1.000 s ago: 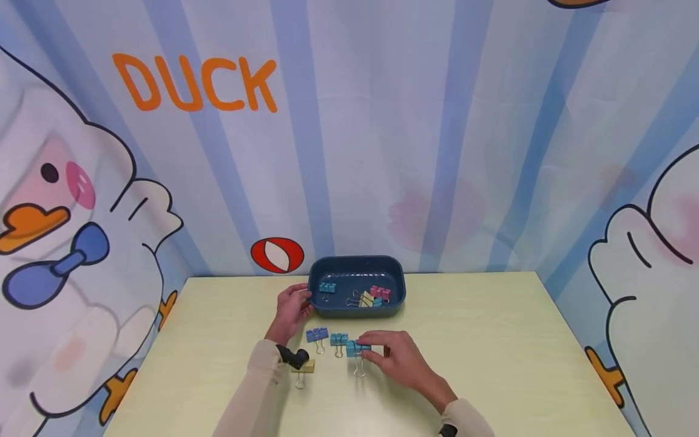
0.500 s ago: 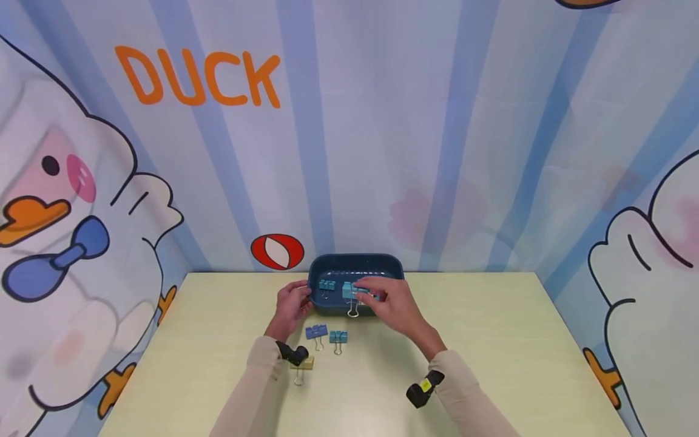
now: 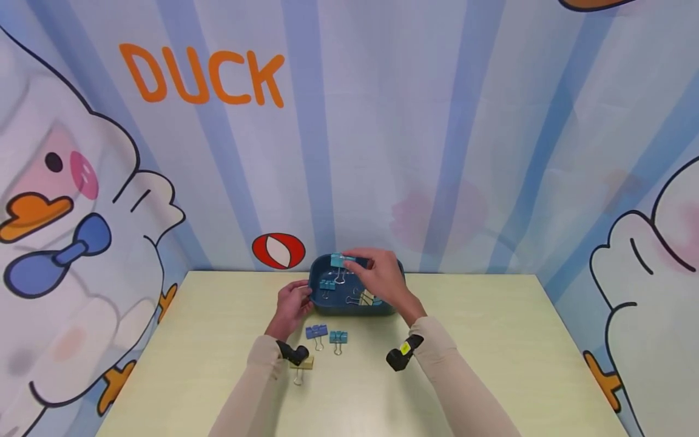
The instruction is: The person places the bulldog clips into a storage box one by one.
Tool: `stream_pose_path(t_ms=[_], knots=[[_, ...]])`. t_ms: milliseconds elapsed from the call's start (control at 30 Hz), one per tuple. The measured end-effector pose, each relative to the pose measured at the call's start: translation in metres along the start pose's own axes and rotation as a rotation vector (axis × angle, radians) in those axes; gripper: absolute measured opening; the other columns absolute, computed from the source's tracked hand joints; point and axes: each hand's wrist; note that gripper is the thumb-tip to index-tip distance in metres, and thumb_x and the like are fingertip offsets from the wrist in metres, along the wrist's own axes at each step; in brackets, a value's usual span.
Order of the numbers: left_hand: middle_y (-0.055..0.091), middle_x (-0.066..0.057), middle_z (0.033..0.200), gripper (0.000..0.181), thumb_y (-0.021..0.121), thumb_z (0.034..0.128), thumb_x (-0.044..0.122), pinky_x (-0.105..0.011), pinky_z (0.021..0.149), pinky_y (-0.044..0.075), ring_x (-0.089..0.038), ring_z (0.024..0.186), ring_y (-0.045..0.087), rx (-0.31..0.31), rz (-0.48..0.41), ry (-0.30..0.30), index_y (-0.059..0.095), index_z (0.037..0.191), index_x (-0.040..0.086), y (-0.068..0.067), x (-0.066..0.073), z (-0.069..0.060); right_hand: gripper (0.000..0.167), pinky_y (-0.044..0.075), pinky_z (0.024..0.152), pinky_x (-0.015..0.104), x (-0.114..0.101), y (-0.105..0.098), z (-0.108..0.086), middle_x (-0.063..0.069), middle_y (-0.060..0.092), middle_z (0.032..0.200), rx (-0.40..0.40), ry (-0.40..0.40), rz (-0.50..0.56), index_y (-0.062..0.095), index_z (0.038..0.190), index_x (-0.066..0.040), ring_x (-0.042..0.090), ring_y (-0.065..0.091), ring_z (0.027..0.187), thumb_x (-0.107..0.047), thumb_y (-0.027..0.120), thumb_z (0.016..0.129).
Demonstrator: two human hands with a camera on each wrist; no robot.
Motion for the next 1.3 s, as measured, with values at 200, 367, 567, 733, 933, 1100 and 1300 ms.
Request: stream_pose_path(t_ms=[200,367,567,733,933,1100,1300], knots=[[0.061,-0.021,0.119,0.032,0.056,0.1003,0.005,-0.026,0.068,0.05,-0.021,0.078,0.055,0.005,0.002,0.005,0.061,0.132,0.001,0.001,0.0,0.0,0.027,0.03,0.046,0.029,0.006,0.005,0.013,0.001,0.053,0.055,0.016,0.028,-0.034,0.077,0.125,-0.015,0.016,0.036,0.042,-0.023,0.07,0.1],[0.06,-0.023,0.124,0.033,0.056,0.1002,0.004,-0.026,0.068,0.051,-0.026,0.085,0.057,-0.003,-0.001,0.004,0.061,0.133,0.0,0.0,-0.002,0.001,0.027,0.031,0.047,0.029,0.017,0.008,0.014,-0.001,0.063,0.062,0.026,0.059,-0.027,0.076,0.126,-0.012,0.015,0.034,0.04,-0.021,0.069,0.101],[0.06,-0.025,0.127,0.033,0.056,0.1003,0.004,-0.024,0.067,0.051,-0.026,0.086,0.058,-0.003,0.005,0.013,0.061,0.133,0.0,0.0,-0.004,0.001,0.027,0.033,0.047,0.029,0.025,0.011,0.011,-0.001,0.072,0.075,0.04,0.094,-0.023,0.077,0.125,-0.013,0.016,0.036,0.041,-0.024,0.07,0.101],[0.061,-0.025,0.125,0.033,0.056,0.1005,0.004,-0.024,0.065,0.05,-0.021,0.08,0.056,0.001,0.009,0.017,0.061,0.132,-0.001,-0.001,-0.005,0.001,0.028,0.034,0.046,0.029,0.027,0.013,0.011,0.001,0.073,0.075,0.057,0.108,-0.015,0.076,0.125,-0.014,0.017,0.038,0.04,-0.025,0.07,0.101],[0.06,-0.023,0.122,0.032,0.056,0.101,0.005,-0.025,0.067,0.05,-0.021,0.079,0.055,0.004,0.011,0.015,0.06,0.132,0.0,-0.001,-0.004,-0.001,0.028,0.036,0.048,0.03,0.027,0.017,0.012,0.009,0.076,0.116,0.069,0.115,-0.024,0.076,0.126,-0.013,0.016,0.039,0.041,-0.024,0.07,0.101],[0.06,-0.024,0.124,0.033,0.056,0.101,0.004,-0.025,0.068,0.051,-0.024,0.083,0.056,0.002,0.008,0.017,0.06,0.133,-0.001,-0.001,-0.002,-0.002,0.028,0.043,0.054,0.032,0.026,0.019,0.012,0.009,0.073,0.124,0.072,0.121,-0.03,0.076,0.126,-0.015,0.016,0.043,0.044,-0.026,0.07,0.1],[0.06,-0.023,0.124,0.033,0.056,0.1011,0.005,-0.026,0.071,0.051,-0.026,0.087,0.058,0.004,0.009,0.012,0.06,0.134,0.0,-0.001,0.0,-0.002,0.039,0.046,0.05,0.033,0.026,0.02,0.011,0.008,0.068,0.135,0.025,0.139,-0.009,0.068,0.138,-0.019,0.031,0.052,0.044,-0.032,0.069,0.101]])
Point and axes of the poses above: each hand's wrist, its own z-axis towards the middle knuckle, its own y-axis out of the palm, x = y × z
